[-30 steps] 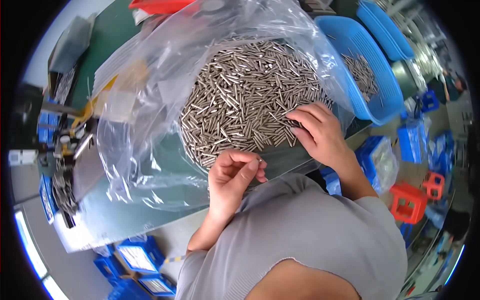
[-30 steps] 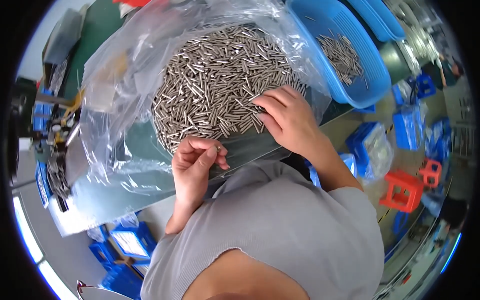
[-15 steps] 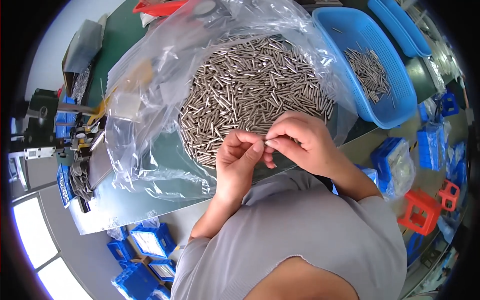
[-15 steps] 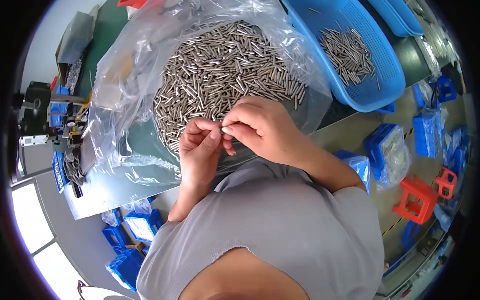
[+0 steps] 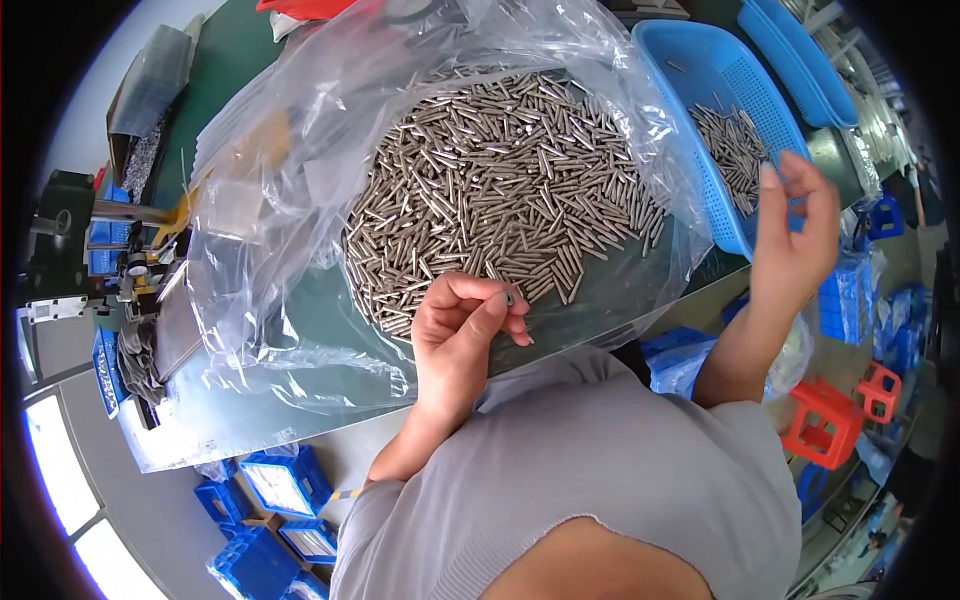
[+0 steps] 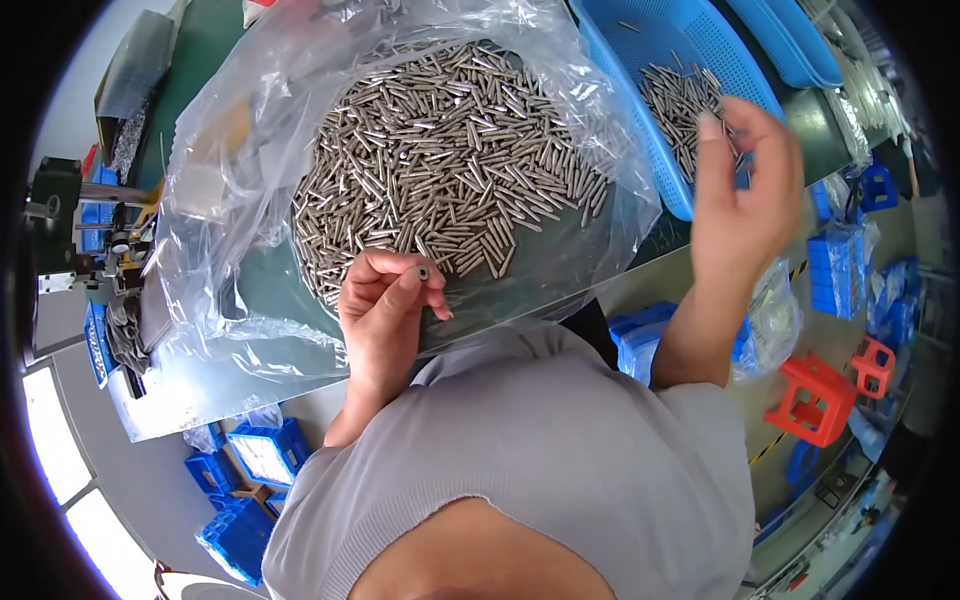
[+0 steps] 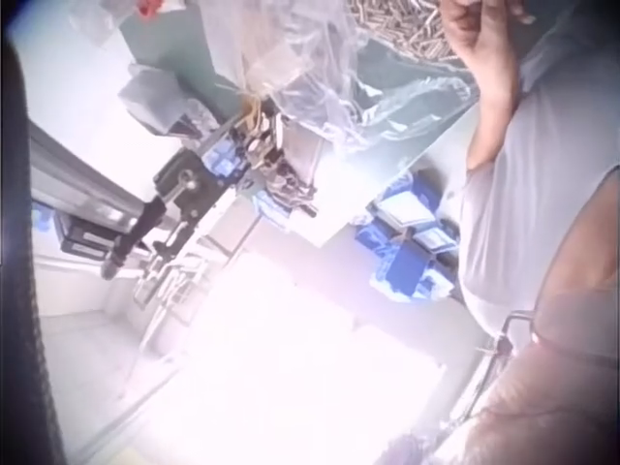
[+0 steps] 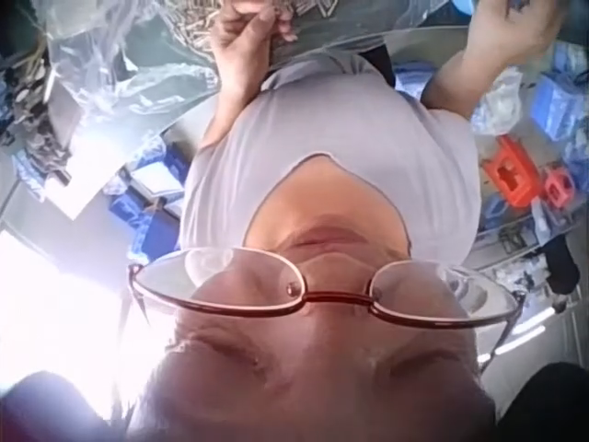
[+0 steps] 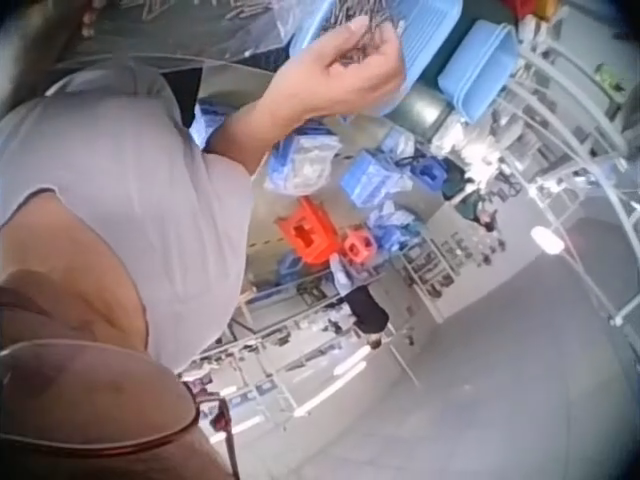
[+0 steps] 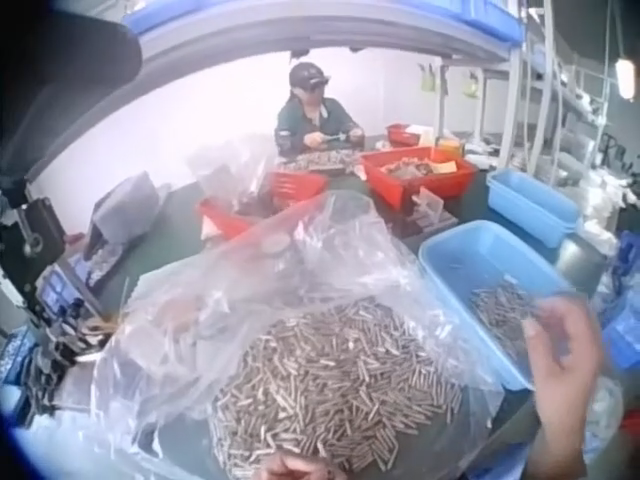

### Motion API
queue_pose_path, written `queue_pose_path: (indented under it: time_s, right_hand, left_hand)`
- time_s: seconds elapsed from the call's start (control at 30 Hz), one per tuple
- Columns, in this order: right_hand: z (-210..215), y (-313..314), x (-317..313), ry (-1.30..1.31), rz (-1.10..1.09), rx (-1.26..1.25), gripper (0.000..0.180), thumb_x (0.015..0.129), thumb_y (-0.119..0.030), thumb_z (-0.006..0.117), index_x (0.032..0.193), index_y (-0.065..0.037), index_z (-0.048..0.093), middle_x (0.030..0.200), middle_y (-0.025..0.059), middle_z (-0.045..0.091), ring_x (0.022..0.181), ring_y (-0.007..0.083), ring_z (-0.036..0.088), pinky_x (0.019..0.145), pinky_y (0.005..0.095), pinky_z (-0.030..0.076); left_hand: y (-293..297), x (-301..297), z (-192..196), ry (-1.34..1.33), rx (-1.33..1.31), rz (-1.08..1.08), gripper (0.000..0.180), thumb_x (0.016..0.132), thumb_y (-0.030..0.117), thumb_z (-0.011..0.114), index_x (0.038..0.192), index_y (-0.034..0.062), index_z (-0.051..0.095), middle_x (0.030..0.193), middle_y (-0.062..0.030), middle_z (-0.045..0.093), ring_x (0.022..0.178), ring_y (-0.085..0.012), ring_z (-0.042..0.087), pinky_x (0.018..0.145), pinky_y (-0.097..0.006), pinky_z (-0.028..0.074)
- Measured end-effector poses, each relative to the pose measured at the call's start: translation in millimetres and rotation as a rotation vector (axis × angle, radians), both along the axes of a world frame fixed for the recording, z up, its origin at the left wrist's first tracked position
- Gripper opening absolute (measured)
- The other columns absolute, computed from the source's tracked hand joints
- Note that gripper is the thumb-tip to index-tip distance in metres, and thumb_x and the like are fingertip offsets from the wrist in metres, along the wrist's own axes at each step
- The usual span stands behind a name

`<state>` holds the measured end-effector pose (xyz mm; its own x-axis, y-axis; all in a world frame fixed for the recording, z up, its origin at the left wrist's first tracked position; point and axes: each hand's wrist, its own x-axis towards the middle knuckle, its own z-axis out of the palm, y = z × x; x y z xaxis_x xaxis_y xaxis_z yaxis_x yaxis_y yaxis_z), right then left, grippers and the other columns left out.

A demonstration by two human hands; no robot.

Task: Sorting and inspecting small cylindrical metal pins from a large bag into a blue basket.

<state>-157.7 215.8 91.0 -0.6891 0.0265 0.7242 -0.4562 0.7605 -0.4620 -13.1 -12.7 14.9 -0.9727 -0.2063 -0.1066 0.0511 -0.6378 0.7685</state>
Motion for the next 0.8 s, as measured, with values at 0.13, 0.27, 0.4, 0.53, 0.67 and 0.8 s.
queue_pose_path:
  time_s: [0.13,0.27,0.4,0.53,0.67,0.8]
  right_hand:
    - [-24,-47,21,-0.251,0.718,0.112,0.015,0.077,-0.004,0.069,0.092,-0.005,0.065,0.089,0.0095,0.063,0.077,0.0272,0.060,0.066,0.0334,0.049]
    - [-50,-84,16,-0.288,0.806,0.280,0.020,0.073,-0.007,0.072,0.092,-0.006,0.063,0.085,0.0073,0.059,0.078,0.0270,0.059,0.066,0.0367,0.049]
    - [-63,-99,17,-0.279,0.832,0.395,0.015,0.074,-0.010,0.071,0.084,-0.009,0.060,0.080,0.0056,0.054,0.077,0.0260,0.057,0.065,0.0375,0.048]
    - [-64,-93,22,-0.353,0.941,0.202,0.013,0.074,-0.005,0.071,0.086,-0.006,0.065,0.081,0.0060,0.059,0.076,0.0237,0.059,0.066,0.0329,0.049]
    - [-57,-78,26,-0.522,0.941,-0.259,0.014,0.079,0.001,0.068,0.091,-0.004,0.068,0.086,0.0068,0.064,0.075,0.0165,0.062,0.063,0.0258,0.048]
    - [-50,-73,47,-0.970,1.013,-0.695,0.008,0.083,0.002,0.066,0.091,0.000,0.066,0.090,0.0061,0.066,0.078,0.0098,0.062,0.069,0.0223,0.049]
  left_hand:
    - [1,7,-2,-0.015,-0.110,0.009,0.007,0.092,-0.001,0.054,0.099,-0.0012,0.053,0.090,-0.0145,0.064,0.071,-0.0157,0.061,0.066,-0.030,0.054]
    - [3,11,-6,0.004,-0.117,-0.036,0.008,0.092,-0.002,0.054,0.100,-0.0017,0.053,0.093,-0.0138,0.063,0.074,-0.0148,0.061,0.068,-0.029,0.054]
    - [4,17,-5,0.035,-0.115,-0.036,0.009,0.092,-0.002,0.054,0.101,-0.0020,0.053,0.094,-0.0142,0.063,0.075,-0.0148,0.060,0.068,-0.029,0.054]
    - [3,18,-7,0.047,-0.122,0.007,0.008,0.093,-0.001,0.053,0.100,-0.0019,0.052,0.095,-0.0151,0.063,0.076,-0.0154,0.061,0.069,-0.030,0.054]
    - [2,15,-11,0.080,-0.122,0.028,0.007,0.094,-0.001,0.052,0.100,-0.0020,0.051,0.096,-0.0163,0.062,0.075,-0.0163,0.061,0.069,-0.031,0.055]
    - [3,12,-7,0.043,-0.104,0.074,0.007,0.093,0.002,0.054,0.099,-0.0016,0.052,0.094,-0.0164,0.063,0.073,-0.0168,0.061,0.066,-0.031,0.055]
